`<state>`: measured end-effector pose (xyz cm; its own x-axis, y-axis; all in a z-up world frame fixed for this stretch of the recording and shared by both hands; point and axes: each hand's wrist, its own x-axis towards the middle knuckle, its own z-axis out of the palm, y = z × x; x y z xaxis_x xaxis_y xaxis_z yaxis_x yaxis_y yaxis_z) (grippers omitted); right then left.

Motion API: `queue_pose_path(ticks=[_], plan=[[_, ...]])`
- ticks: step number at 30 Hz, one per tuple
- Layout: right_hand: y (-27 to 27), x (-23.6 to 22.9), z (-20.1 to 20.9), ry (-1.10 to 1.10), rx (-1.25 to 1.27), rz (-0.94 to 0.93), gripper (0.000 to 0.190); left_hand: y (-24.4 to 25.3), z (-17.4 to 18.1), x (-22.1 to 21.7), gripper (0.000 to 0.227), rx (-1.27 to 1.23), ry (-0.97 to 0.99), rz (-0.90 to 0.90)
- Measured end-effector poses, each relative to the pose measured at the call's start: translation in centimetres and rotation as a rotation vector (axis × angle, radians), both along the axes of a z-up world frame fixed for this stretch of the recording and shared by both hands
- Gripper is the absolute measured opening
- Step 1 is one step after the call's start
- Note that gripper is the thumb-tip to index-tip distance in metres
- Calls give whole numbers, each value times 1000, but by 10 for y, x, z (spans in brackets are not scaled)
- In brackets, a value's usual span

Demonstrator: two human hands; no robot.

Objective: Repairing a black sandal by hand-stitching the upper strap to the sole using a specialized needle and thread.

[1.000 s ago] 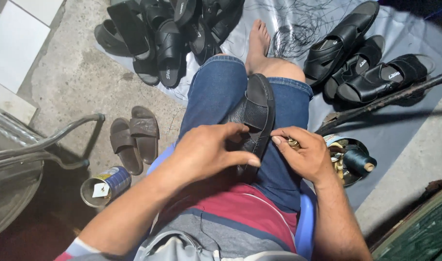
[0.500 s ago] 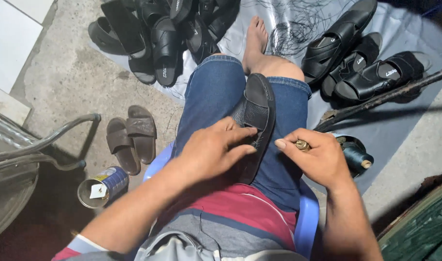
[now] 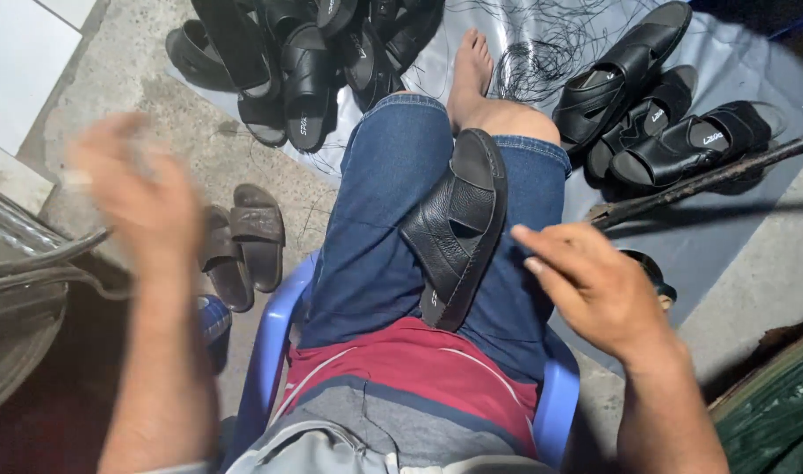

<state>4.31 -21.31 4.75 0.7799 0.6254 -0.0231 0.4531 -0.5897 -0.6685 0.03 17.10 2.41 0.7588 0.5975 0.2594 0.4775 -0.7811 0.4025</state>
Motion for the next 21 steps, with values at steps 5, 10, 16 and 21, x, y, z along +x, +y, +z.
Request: queue_pose_path(ticks=[5, 10, 16, 21], plan=[[12, -4, -1, -105, -334, 36, 39, -128, -1, 1, 16, -243, -77, -896], [11, -4, -2, -132, -368, 31, 40, -165, -19, -2, 21, -244, -26, -868], [16, -5, -1, -127, -261, -44, 28, -172, -23, -2, 12, -350, 24, -839], [19, -6, -1, -165, -284, -63, 26, -175, -24, -2, 11, -400, 24, -815]])
